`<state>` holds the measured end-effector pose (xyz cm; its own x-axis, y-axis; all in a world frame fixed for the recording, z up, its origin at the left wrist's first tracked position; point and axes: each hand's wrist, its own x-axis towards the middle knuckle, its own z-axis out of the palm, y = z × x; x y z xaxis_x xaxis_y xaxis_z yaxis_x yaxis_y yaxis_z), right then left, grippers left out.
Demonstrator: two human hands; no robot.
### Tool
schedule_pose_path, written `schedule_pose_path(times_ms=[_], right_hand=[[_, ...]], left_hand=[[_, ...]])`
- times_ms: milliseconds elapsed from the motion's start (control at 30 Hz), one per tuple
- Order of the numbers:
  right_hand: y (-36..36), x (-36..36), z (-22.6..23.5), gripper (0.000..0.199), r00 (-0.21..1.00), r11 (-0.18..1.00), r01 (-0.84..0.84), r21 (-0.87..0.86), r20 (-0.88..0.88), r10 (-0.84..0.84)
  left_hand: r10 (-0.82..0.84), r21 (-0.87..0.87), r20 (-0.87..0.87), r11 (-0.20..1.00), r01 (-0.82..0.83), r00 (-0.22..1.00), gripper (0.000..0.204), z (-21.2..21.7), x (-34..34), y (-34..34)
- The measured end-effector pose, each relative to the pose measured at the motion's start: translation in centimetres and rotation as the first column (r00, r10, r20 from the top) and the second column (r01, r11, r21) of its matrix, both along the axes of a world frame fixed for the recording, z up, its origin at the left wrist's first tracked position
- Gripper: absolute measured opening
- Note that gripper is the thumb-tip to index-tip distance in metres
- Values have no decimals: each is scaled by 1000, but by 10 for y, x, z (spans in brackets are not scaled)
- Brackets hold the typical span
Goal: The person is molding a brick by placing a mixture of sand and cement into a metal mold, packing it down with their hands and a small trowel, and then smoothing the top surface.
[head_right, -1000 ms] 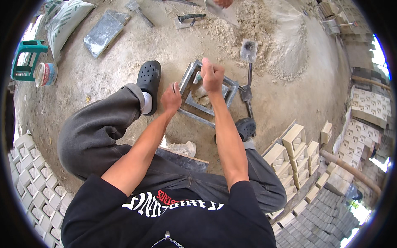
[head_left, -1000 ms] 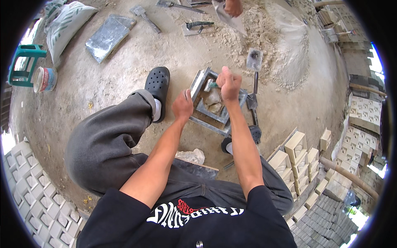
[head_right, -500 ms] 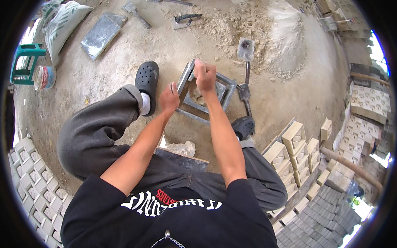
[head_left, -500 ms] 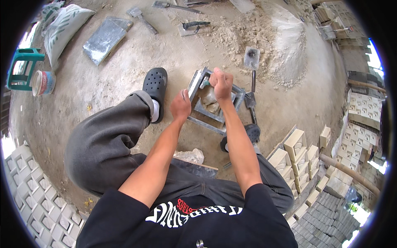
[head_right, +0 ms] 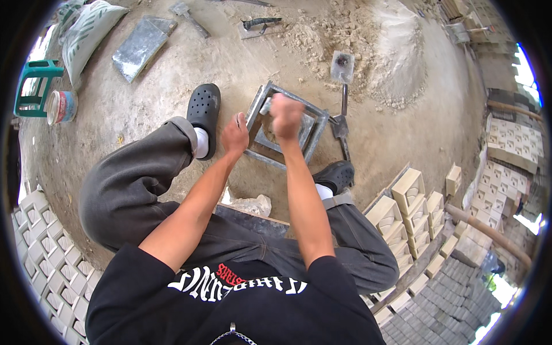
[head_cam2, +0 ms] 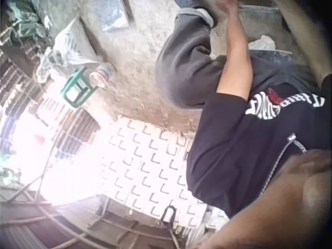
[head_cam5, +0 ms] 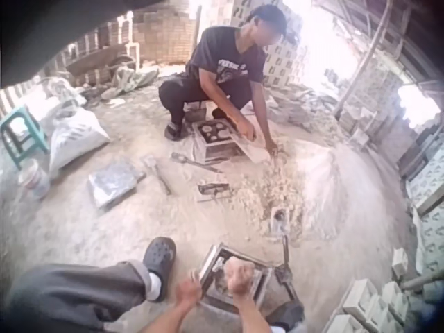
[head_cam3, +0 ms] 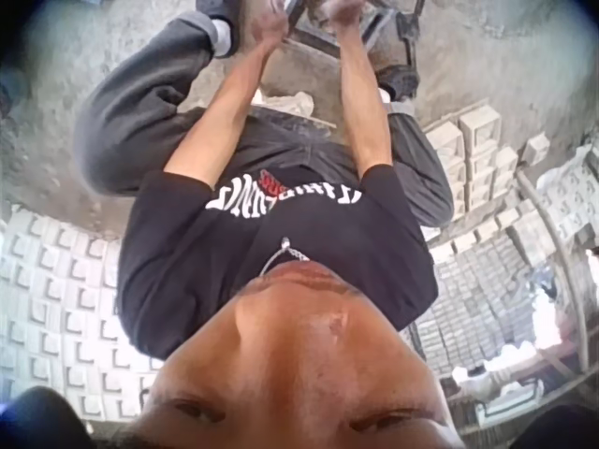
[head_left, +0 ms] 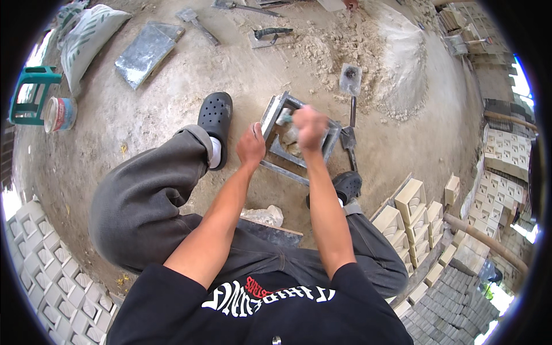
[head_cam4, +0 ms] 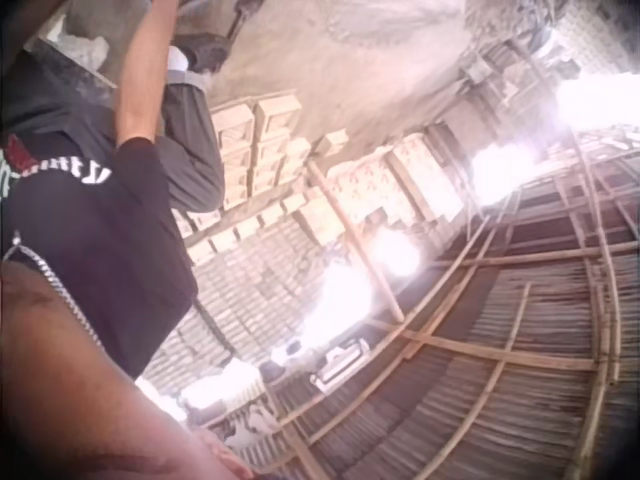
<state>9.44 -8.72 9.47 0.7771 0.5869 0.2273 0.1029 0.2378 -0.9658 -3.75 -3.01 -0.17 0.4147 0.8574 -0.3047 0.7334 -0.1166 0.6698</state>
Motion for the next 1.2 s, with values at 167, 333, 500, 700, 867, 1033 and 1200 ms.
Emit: schedule_pose_path(times_ms=[167, 333, 500, 700, 867, 1033, 1200], right_hand=[[17, -8, 21, 49, 994, 996, -88, -34, -70, 85], [16, -12, 4, 48, 988, 987, -117, -109, -118, 104], [10, -26, 25, 48, 991, 997, 4, 80, -135, 7], [3, -25, 29, 49, 983, 999, -4, -34, -183, -3], [-3, -44, 8, 51, 995, 986, 38, -163, 103, -21], [-3, -47, 44, 50, 962, 990, 5, 139, -269, 33], [-12, -42, 25, 52, 937, 994, -100, -34, -338, 82]], left_hand=[[41, 34, 67, 998, -43, 997, 39, 1, -4, 4], [-8, -85, 65, 996, 14, 998, 40, 7, 0, 3], [39, -34, 74, 999, -37, 996, 41, -3, -7, 6], [29, -79, 44, 997, -26, 999, 43, -4, -12, 3], [22, -72, 70, 997, -17, 997, 45, 0, 3, -1], [60, -103, 50, 993, -54, 997, 47, -11, -9, 10], [32, -167, 35, 986, -26, 999, 48, -14, -5, 7]])
